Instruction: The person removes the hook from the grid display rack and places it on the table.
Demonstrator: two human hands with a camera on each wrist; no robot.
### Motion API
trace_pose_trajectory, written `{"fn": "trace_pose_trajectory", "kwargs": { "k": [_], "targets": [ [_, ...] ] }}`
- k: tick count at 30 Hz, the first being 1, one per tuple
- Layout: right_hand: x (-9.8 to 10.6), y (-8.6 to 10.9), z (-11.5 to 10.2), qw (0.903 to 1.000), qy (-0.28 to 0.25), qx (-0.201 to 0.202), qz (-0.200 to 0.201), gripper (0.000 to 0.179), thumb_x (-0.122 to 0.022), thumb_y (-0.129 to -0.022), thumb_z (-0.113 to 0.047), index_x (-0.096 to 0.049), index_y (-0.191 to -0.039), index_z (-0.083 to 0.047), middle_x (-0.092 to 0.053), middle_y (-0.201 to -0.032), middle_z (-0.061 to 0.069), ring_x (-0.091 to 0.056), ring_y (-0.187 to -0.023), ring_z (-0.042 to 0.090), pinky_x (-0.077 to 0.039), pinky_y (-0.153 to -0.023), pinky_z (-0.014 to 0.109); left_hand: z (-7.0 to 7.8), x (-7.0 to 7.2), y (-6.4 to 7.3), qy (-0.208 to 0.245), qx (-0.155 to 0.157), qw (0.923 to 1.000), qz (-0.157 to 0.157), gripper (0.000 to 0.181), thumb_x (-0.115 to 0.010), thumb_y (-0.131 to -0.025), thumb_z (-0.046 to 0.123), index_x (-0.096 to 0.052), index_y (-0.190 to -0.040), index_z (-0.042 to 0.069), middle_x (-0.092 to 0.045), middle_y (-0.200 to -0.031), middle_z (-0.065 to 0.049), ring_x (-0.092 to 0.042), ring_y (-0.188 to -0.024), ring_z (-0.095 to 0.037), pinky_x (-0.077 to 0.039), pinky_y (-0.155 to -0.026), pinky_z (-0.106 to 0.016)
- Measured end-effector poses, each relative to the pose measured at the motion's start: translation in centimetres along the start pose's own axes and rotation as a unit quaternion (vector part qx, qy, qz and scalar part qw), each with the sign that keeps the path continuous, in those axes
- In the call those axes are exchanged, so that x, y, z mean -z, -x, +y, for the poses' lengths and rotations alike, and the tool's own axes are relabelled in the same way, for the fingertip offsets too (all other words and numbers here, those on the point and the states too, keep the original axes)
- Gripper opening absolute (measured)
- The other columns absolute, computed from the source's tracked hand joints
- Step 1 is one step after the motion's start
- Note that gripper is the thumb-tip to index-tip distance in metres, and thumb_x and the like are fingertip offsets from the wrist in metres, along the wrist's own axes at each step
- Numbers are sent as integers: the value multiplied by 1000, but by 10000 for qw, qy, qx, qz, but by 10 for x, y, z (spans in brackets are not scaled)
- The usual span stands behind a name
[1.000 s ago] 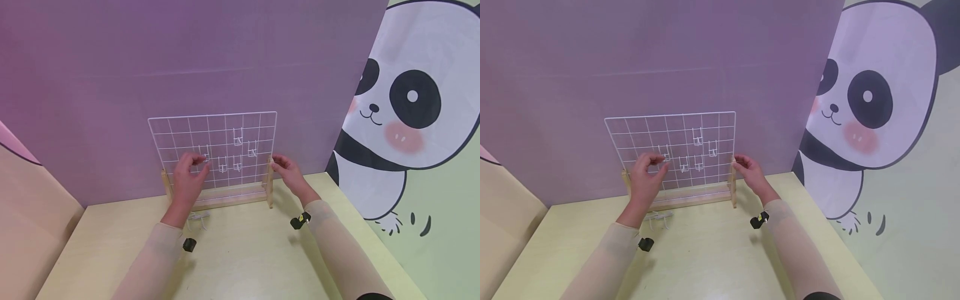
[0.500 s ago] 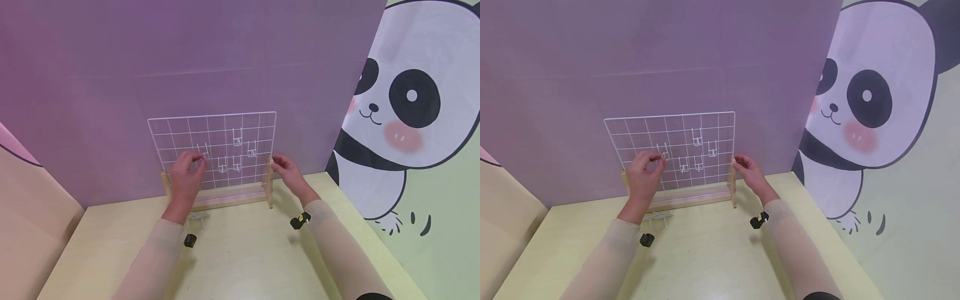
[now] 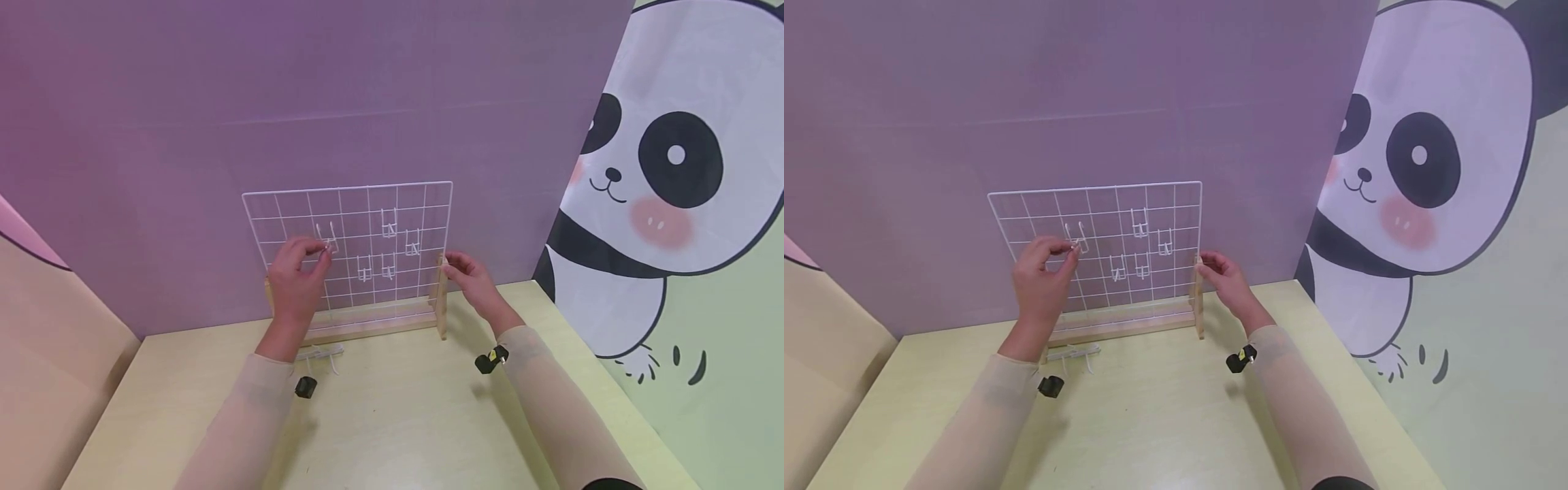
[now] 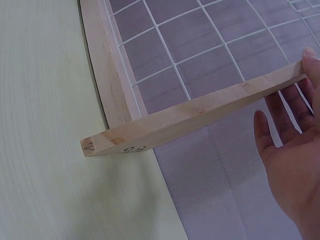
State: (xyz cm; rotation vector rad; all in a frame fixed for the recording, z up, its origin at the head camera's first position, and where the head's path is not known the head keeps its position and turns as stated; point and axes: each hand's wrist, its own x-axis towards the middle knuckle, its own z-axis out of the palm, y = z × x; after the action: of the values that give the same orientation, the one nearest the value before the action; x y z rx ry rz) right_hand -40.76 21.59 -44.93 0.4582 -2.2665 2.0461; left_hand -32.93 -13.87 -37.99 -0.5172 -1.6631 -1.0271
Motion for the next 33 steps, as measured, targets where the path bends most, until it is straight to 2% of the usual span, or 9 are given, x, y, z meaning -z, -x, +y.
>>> {"fn": "trace_pose_trajectory", "kwargs": {
  "k": [7, 14, 26, 33],
  "targets": [
    [0, 0, 1, 10000, -17, -27, 4, 41, -67, -113, -20, -62, -148, 1, -65, -146, 21, -60, -136, 29, -42, -126, 50, -1, 7, 5, -9, 21, 10000, -75, 9, -83, -91, -8, -79, -96, -2, -77, -97, -15, -73, -96, -35, -52, -98, -16],
    [0, 0, 0, 10000, 30, -32, 39, 41, -68, -113, -20, -62, -148, 1, -65, -146, 20, -60, -137, 28, -42, -127, 49, 0, 16, 12, -65, 51, 9993, -371, 9, -83, -91, -9, -78, -96, -3, -75, -95, -15, -72, -92, -33, -52, -92, -14],
    [-1, 1, -1, 10000, 4, -29, 43, 40, -66, -113, -19, -62, -148, 1, -66, -145, 21, -61, -134, 28, -43, -126, 50, -3, 25, 36, 6, -188, 9957, -903, 16, -85, -86, -13, -79, -95, -2, -78, -96, -14, -76, -89, -35, -54, -93, -14],
    [-2, 1, -2, 9999, -27, -77, 65, 39, -66, -113, -18, -62, -147, 1, -66, -142, 18, -61, -132, 27, -44, -125, 49, -8, 29, 52, -197, -217, 9924, -1194, 19, -87, -86, -12, -78, -97, 0, -76, -96, -13, -76, -88, -31, -53, -92, -12]
  ]
}}
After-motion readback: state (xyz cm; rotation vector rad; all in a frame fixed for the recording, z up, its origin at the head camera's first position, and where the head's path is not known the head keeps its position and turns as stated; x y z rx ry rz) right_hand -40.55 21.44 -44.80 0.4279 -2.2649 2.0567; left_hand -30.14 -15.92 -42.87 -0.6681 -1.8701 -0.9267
